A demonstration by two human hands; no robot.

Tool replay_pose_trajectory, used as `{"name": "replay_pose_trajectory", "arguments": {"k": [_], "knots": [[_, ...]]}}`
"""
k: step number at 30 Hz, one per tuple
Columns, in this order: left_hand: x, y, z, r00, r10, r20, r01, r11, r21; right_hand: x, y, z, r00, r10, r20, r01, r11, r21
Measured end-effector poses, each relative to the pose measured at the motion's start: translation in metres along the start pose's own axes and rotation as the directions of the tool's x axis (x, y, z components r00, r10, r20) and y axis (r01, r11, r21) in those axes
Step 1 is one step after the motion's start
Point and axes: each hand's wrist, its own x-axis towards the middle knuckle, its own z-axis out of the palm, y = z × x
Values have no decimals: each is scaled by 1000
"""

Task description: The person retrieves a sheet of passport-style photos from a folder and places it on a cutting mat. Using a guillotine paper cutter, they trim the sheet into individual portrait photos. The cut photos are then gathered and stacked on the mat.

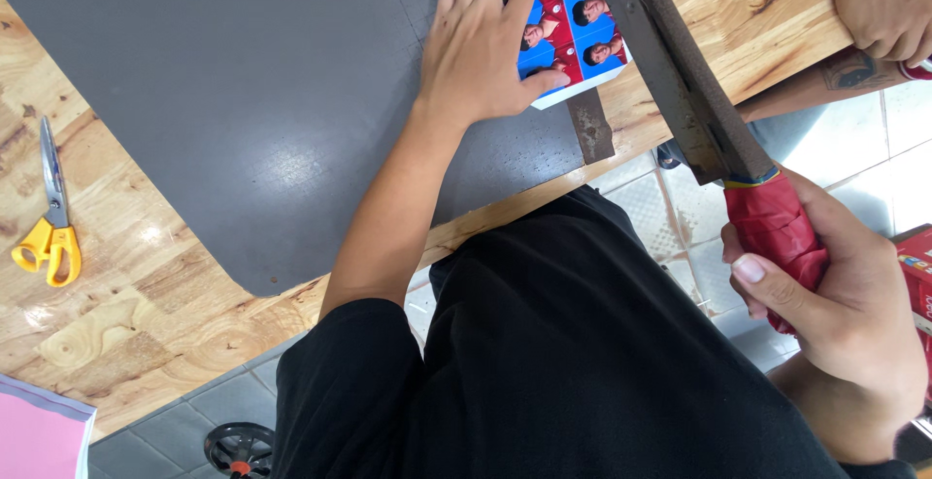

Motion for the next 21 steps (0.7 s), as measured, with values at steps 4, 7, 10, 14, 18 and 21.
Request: {"name": "replay_pose_trajectory", "arguments": {"k": [4,7,10,14,18,21], "knots": [[1,1,1,1000,-6,-16,6,1000,6,1,1,0,1000,-20,3,20,1000,23],[1,1,0,1000,-6,-13,6,1000,6,1,1,0,1000,-23,12,23,1000,13],[2,2,1,999,4,-32,-3,1000,19,2,2,-1,999,-30,23,30,999,23],[3,3,0,1000,-5,-20,5,1000,17,2,4,-1,999,-44,28,43,999,11],[1,4,-2,999,-27,21,27,1000,5,1,5,0,999,-31,28,30,999,38],[2,5,-2,1000,-6,-10,6,1000,16,2,5,-2,999,-35,41,35,999,6]]}}
